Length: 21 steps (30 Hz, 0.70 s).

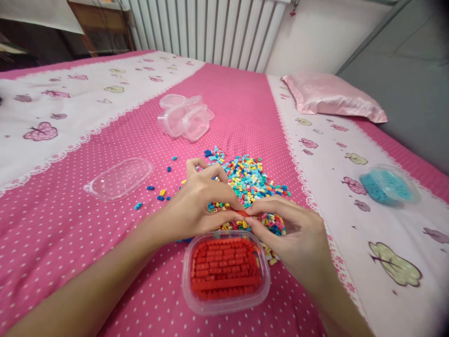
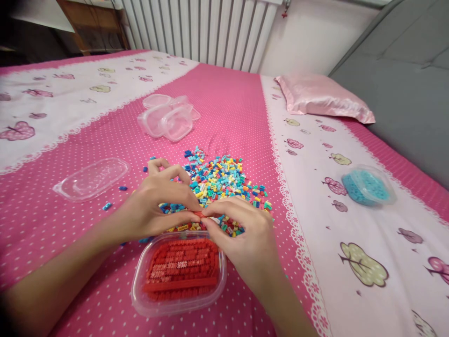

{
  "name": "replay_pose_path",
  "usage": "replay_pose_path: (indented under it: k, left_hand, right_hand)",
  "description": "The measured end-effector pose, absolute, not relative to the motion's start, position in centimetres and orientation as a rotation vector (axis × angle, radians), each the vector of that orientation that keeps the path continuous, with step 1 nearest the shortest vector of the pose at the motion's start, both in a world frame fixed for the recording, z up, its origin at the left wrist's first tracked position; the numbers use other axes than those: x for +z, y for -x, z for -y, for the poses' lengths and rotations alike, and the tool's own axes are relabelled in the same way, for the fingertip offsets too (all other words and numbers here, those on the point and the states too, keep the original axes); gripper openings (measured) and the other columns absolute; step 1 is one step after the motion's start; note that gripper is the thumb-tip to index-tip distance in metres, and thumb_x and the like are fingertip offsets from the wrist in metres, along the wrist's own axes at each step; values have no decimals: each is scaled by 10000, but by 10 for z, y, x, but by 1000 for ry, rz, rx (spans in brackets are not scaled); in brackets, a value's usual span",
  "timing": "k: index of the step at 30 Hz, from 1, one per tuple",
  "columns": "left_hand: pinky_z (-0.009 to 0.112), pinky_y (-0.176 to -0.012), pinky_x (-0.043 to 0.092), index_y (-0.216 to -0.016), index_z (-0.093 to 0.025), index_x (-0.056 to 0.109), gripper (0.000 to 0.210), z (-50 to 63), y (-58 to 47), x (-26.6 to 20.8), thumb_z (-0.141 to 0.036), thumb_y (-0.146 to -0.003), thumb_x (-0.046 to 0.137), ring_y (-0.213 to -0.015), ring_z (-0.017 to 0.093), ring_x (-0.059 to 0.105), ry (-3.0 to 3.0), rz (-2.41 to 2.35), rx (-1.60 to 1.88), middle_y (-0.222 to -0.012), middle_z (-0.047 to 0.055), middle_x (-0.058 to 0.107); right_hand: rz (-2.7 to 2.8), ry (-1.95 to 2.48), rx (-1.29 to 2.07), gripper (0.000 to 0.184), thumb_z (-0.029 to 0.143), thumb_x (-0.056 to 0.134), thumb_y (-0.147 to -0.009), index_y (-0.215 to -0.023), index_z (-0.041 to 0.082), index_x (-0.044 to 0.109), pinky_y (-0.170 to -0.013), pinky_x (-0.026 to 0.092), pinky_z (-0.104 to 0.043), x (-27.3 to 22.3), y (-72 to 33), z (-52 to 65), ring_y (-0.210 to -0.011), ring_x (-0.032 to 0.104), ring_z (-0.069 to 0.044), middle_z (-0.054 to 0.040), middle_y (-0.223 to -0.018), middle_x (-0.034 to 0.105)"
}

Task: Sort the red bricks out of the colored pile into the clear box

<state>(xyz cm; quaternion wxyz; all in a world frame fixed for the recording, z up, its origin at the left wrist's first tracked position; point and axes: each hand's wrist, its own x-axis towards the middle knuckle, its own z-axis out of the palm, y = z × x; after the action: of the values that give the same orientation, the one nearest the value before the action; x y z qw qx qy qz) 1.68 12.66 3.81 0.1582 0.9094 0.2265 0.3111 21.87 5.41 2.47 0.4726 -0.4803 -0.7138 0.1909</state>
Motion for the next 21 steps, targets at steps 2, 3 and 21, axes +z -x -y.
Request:
replay_pose_path:
  k: [2,3,21]
  left_hand:
    - [381,-907,230,-848,-290,750,70,-127,-17,38,-353,-876,762,-924,177,571,-2597,-648,893,-789,-69,749]
    - [379,-901,230,-849,-290,751,65,-127,-18,39,-348,-873,766,-927,177,570,-2594,-649,894,-787,-71,749]
    - [382,-920,269,-846,-264,729,69,-123,-18,44,-216,-855,680,-799,148,582,-2581,-716,869,-763,-59,718]
  right_hand:
    - [1756,1172,446,156,85,719,-819,-855,236,730,-752,553,-265,25,-218,-54,-787,705,-131,41,-846,763]
    - [1758,1167,436,154,86,719,-820,-855,235,729,-748,553,-265,25,-218,-54,-787,704,-132,40,-843,762]
    - [1593,1250,484,70,227,768,-831,-809,254,708,-669,549,-288,15,-226,-61,-732,700,-167,25,-774,741]
